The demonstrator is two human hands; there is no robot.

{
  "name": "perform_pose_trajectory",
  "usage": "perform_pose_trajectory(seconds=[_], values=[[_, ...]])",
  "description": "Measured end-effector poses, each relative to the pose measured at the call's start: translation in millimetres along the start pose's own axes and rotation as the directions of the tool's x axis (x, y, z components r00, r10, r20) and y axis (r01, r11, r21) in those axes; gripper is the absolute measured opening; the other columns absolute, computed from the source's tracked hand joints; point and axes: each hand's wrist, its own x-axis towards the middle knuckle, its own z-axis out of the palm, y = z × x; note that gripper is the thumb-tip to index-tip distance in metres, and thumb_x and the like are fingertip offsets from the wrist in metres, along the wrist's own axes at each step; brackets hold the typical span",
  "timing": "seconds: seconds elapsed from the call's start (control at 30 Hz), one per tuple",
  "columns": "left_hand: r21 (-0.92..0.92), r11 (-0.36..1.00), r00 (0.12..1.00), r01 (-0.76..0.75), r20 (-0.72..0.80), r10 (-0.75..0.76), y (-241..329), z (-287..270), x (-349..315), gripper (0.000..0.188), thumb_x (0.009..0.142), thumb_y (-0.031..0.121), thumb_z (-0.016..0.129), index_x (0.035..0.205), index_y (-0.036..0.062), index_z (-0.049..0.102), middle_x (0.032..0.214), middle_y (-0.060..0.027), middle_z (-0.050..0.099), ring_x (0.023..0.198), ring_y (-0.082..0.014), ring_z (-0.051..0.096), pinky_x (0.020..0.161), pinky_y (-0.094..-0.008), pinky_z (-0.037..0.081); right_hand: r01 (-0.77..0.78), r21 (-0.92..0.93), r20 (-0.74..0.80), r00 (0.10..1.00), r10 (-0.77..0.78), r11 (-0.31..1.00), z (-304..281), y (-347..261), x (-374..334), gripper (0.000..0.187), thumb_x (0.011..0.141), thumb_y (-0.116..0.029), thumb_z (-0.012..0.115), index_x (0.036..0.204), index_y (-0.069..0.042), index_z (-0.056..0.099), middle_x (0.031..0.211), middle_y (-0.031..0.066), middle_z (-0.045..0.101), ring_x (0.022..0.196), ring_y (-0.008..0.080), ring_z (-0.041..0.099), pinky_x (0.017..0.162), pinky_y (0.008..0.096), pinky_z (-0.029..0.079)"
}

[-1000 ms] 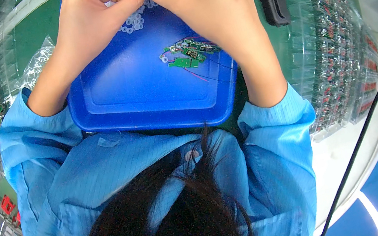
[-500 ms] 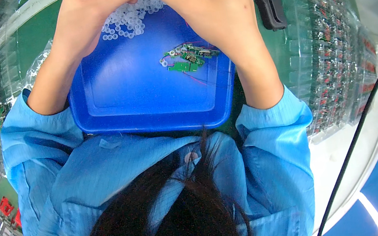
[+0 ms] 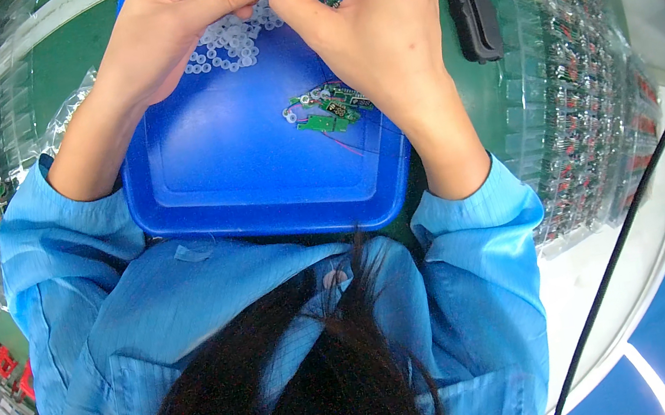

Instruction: The person assembles small electronic circuit boards by hand, attaching plastic rings and components to them at a factory workbench.

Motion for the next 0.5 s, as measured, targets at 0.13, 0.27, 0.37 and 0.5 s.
perform_pose_trajectory(seconds=[0.13, 0.27, 0.37, 0.5], values=[[-0.059, 0.964, 0.952, 0.258, -0.157, -0.264, 8.8, 5.8, -3.0, 0.024, 0.095, 0.001, 0.066, 0.118, -0.0055, 0.067, 0.104, -0.0097, 0.071, 0.096, -0.0127, 0.068, 0.087, -0.0248, 0.055, -0.099, 0.119, 0.050, 0.994, 0.094, 0.988, -1.0, 4.7, -1.1, 0.008, 0.080, -0.009, 0.076, 0.086, -0.006, 0.072, 0.090, 0.0019, 0.070, 0.095, 0.0152, 0.061, 0.088, 0.0294, 0.046], [0.013, 0.976, 0.960, 0.215, -0.187, -0.209, 6.6, 8.8, -1.9, 0.020, 0.095, -0.001, 0.065, 0.114, -0.0057, 0.068, 0.103, -0.0099, 0.072, 0.094, -0.0118, 0.068, 0.085, -0.0236, 0.055, -0.104, 0.079, -0.012, 0.994, 0.106, 0.991, -0.9, -10.2, 0.6, 0.009, 0.079, -0.008, 0.076, 0.086, -0.007, 0.072, 0.091, 0.0025, 0.069, 0.095, 0.0171, 0.061, 0.086, 0.0294, 0.047], [0.153, 0.976, 0.967, 0.155, -0.225, -0.119, 10.7, 13.3, -2.7, 0.019, 0.094, -0.002, 0.066, 0.112, -0.0060, 0.069, 0.103, -0.0102, 0.072, 0.092, -0.0109, 0.068, 0.081, -0.0223, 0.056, 0.060, -0.162, 0.035, 0.998, -0.056, 0.985, -6.3, -27.9, 8.1, 0.008, 0.074, -0.003, 0.073, 0.080, -0.005, 0.067, 0.077, 0.0097, 0.065, 0.085, 0.0298, 0.060, 0.074, 0.0343, 0.047], [0.183, 0.969, 0.964, 0.165, -0.236, -0.120, 13.6, 13.7, -3.7, 0.016, 0.093, -0.002, 0.067, 0.108, -0.0067, 0.069, 0.100, -0.0099, 0.072, 0.089, -0.0103, 0.068, 0.078, -0.0216, 0.056, 0.219, -0.299, 0.014, 0.974, -0.226, 0.929, -3.3, -5.2, 1.1, 0.012, 0.076, -0.008, 0.078, 0.087, -0.011, 0.073, 0.092, 0.0037, 0.068, 0.095, 0.0196, 0.062, 0.081, 0.0306, 0.050]])
